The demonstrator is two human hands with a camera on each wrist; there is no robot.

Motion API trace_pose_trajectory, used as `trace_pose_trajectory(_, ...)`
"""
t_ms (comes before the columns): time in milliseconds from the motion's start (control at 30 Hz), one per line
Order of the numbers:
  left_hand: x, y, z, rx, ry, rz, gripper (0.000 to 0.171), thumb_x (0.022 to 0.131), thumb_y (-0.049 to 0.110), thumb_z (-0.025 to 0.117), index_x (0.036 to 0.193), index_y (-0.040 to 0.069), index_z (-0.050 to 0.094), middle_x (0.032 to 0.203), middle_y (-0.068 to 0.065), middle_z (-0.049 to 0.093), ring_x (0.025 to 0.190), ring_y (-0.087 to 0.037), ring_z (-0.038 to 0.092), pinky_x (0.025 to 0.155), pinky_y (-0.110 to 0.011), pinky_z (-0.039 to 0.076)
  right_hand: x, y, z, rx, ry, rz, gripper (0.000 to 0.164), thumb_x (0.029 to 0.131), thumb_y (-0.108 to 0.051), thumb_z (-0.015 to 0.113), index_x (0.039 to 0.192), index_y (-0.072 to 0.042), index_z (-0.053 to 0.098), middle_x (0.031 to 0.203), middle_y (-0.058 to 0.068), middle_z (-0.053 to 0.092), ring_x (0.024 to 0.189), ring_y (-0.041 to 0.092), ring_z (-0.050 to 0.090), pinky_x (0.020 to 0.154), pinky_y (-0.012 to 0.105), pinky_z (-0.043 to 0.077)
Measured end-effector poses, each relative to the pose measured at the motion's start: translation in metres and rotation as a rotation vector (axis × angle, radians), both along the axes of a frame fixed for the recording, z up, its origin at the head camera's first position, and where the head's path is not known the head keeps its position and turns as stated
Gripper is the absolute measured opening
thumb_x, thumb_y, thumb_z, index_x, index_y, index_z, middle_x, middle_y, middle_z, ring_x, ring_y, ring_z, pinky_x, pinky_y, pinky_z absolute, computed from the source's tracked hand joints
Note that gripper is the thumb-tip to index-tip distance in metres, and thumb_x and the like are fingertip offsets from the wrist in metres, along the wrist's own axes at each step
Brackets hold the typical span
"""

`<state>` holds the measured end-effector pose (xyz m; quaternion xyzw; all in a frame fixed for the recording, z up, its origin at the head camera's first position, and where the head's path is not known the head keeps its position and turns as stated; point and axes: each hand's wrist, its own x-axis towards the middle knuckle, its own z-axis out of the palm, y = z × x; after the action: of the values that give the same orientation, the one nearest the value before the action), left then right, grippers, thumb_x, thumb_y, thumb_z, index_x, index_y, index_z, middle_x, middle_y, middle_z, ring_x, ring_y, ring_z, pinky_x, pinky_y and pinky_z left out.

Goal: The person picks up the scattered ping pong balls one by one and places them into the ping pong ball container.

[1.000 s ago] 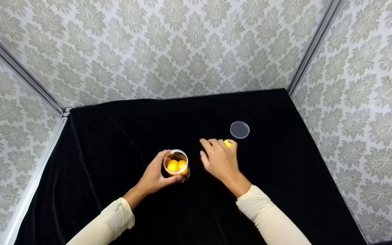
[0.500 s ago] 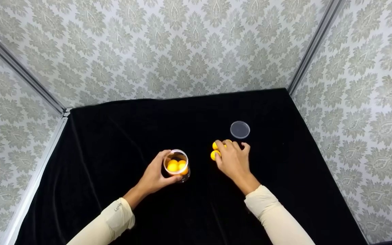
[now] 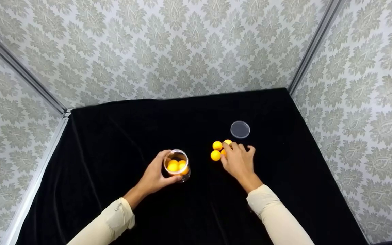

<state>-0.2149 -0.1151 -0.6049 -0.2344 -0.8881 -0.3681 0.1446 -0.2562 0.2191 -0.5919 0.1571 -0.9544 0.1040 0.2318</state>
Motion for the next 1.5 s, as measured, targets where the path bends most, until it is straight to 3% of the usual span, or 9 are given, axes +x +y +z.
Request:
trace_pose_trajectory(467,0.001,0.0,0.001,-0.014,-0.021,0.02,0.094,0.071,0.053,0.088,0.146,0.018,0.046,0.143,0.001,0.057,0.13,-0.019,0.056,0.1,-0.051,0.049,-0.003,0.004,-0.016,0.048,-0.029,-0.013,0.043,0.084,-0.036,0.078,0.123,-0.019,0.067,0.103,0.011,0.071,0.089,0.034,0.066,0.087,0.064,0.044)
trace_pose_trajectory(700,0.001,0.0,0.001,-0.014,-0.043,0.02,0.093,0.072,0.053,0.088,0.147,0.017,0.045,0.144,0.001,0.056,0.131,-0.019,0.055,0.103,-0.051,0.049,-0.004,0.002,-0.019,0.053,-0.082,-0.014,0.043,0.086,-0.036,0.076,0.124,-0.019,0.067,0.102,0.011,0.071,0.091,0.034,0.066,0.088,0.064,0.044)
trace_pose_trajectory(1500,0.001,0.0,0.0,-0.015,-0.009,0.014,0.093,0.071,0.056,0.087,0.146,0.017,0.047,0.142,0.001,0.057,0.13,-0.018,0.056,0.1,-0.05,0.05,-0.005,0.003,-0.024,0.046,-0.092,-0.017,0.043,0.084,-0.032,0.077,0.125,-0.021,0.068,0.103,0.011,0.072,0.092,0.035,0.066,0.088,0.064,0.042)
